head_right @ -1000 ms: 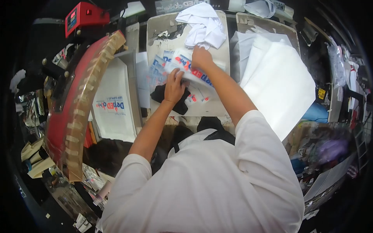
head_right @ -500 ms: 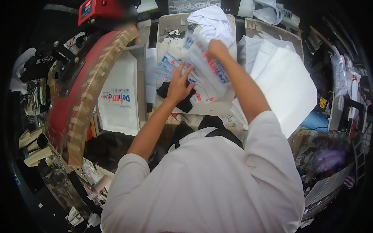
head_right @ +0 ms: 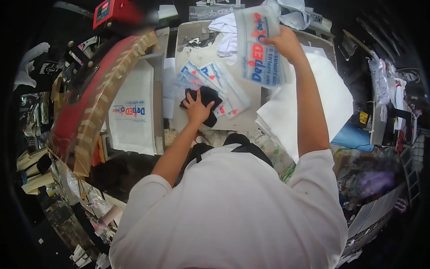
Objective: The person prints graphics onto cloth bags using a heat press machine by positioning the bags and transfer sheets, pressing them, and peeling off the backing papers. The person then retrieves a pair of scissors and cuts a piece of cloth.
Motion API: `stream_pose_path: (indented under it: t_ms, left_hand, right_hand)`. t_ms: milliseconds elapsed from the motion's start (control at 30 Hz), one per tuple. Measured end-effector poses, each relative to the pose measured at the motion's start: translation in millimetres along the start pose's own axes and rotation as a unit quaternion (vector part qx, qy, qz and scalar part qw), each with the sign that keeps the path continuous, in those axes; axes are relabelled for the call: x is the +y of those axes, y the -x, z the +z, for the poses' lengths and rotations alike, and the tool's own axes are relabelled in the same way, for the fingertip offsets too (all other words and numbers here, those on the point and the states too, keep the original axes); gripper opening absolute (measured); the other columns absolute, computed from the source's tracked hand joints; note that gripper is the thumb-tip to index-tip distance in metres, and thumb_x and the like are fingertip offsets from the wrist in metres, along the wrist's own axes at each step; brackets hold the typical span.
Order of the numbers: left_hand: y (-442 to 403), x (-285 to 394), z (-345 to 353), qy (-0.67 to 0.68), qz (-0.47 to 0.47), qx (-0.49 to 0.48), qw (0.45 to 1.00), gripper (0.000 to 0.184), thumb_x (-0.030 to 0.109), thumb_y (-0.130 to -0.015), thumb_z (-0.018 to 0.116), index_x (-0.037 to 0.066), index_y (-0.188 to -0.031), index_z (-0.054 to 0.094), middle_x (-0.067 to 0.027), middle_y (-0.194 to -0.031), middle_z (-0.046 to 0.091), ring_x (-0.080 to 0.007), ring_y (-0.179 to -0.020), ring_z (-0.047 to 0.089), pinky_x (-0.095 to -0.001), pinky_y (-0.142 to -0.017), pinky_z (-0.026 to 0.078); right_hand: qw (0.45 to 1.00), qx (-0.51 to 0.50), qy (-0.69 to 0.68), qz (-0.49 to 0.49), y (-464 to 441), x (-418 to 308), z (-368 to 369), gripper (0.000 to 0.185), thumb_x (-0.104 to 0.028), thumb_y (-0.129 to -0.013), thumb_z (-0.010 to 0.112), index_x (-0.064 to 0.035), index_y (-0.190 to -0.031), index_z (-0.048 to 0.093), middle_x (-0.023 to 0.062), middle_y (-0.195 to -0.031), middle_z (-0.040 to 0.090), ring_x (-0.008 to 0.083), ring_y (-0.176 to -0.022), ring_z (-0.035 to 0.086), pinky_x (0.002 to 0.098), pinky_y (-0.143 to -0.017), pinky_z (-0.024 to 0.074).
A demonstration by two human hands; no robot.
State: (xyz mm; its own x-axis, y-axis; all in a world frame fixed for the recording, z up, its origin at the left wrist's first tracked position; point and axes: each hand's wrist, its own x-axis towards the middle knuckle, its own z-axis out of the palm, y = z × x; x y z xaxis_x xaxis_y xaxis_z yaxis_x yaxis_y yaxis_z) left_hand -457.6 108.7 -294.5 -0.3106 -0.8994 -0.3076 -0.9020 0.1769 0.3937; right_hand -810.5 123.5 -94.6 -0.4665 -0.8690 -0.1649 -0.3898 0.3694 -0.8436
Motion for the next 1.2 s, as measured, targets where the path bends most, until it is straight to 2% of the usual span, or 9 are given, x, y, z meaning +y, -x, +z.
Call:
stream_pose_path:
  t_ms: [200,267,300,333,400,467,767,967,1200]
  left_hand:
    - [-13,47,-60,0.019,-0.116,-0.096,0.988,0.084,0.057,-0.084,0.068,0.016,-0.150,0.036,-0.0272,-0.156,0.020,-0.0502,-0.140,0.023,-0.0585,-0.112,0.027]
    - [-12,35,-75,0.200,0.127,0.091,0.967,0.078,0.052,-0.087,0.067,0.008,-0.147,0.041,-0.0247,-0.150,0.035,-0.0386,-0.139,0.035,-0.0485,-0.113,0.030]
    - [3,41,-101,0.482,0.099,-0.052,0.869,0.067,0.040,-0.091,0.067,0.001,-0.141,0.046,-0.0187,-0.139,0.051,-0.0274,-0.130,0.048,-0.0378,-0.112,0.034]
    - [12,44,-111,0.481,0.100,-0.048,0.869,0.067,0.040,-0.091,0.067,0.001,-0.141,0.046,-0.0187,-0.139,0.051,-0.0274,-0.130,0.048,-0.0378,-0.112,0.034]
    - [29,51,-125,0.659,0.268,-0.206,0.672,0.057,0.028,-0.092,0.067,-0.001,-0.137,0.049,-0.0131,-0.131,0.057,-0.0199,-0.124,0.052,-0.0338,-0.107,0.038]
    - [51,66,-138,0.582,0.175,-0.203,0.768,0.049,0.012,-0.090,0.069,-0.002,-0.133,0.051,-0.0094,-0.123,0.062,-0.0164,-0.111,0.059,-0.0314,-0.097,0.047]
    - [69,76,-133,0.725,0.125,-0.168,0.656,0.038,0.006,-0.093,0.064,0.000,-0.129,0.052,-0.0091,-0.120,0.064,-0.0200,-0.108,0.063,-0.0357,-0.094,0.052]
    - [57,90,-131,0.858,0.128,-0.228,0.441,0.045,0.019,-0.098,0.057,0.007,-0.139,0.042,-0.0108,-0.136,0.053,-0.0261,-0.130,0.048,-0.0478,-0.113,0.033]
    - [89,64,-133,0.820,0.115,-0.231,0.511,0.051,0.006,-0.090,0.063,0.006,-0.138,0.045,-0.0083,-0.133,0.056,-0.0256,-0.128,0.051,-0.0457,-0.112,0.036]
  right_hand:
    - [0.976,-0.056,-0.206,-0.029,35,-22,-2,0.039,-0.014,-0.077,0.079,0.0024,-0.110,0.066,0.0124,-0.103,0.071,0.0200,-0.086,0.069,0.0328,-0.081,0.0546]
    - [0.977,-0.072,-0.199,-0.029,53,-25,3,0.038,-0.013,-0.077,0.079,0.0018,-0.109,0.067,0.0109,-0.103,0.071,0.0182,-0.089,0.068,0.0315,-0.081,0.0541]
    - [0.970,-0.099,-0.222,-0.016,66,-31,10,0.038,-0.012,-0.076,0.079,0.0023,-0.109,0.067,0.0107,-0.101,0.071,0.0175,-0.087,0.068,0.0312,-0.081,0.0536]
    - [0.961,-0.127,-0.246,-0.002,81,-37,20,0.038,-0.011,-0.076,0.079,0.0029,-0.109,0.068,0.0105,-0.100,0.072,0.0168,-0.086,0.068,0.0310,-0.081,0.0531]
    - [0.937,-0.143,-0.318,0.000,104,-44,45,0.034,-0.013,-0.079,0.078,0.0007,-0.109,0.069,0.0082,-0.101,0.072,0.0139,-0.087,0.068,0.0288,-0.080,0.0533]
    - [0.937,-0.110,-0.332,0.021,119,-44,84,0.032,-0.015,-0.083,0.076,-0.0006,-0.111,0.068,0.0068,-0.100,0.072,0.0131,-0.089,0.067,0.0278,-0.081,0.0531]
    - [0.914,-0.295,-0.260,-0.096,168,-31,66,0.083,-0.005,-0.069,0.083,0.0010,-0.141,0.043,0.0101,-0.128,0.059,0.0183,-0.120,0.056,0.0337,-0.105,0.0419]
    - [0.816,-0.135,-0.558,-0.068,208,37,119,0.074,-0.001,-0.074,0.079,-0.0042,-0.140,0.046,0.0101,-0.138,0.052,0.0194,-0.122,0.054,0.0333,-0.103,0.0439]
    - [0.779,0.009,-0.624,0.052,209,31,136,0.038,0.007,-0.081,0.068,-0.0031,-0.118,0.062,0.0068,-0.111,0.069,0.0206,-0.105,0.064,0.0350,-0.094,0.0491]
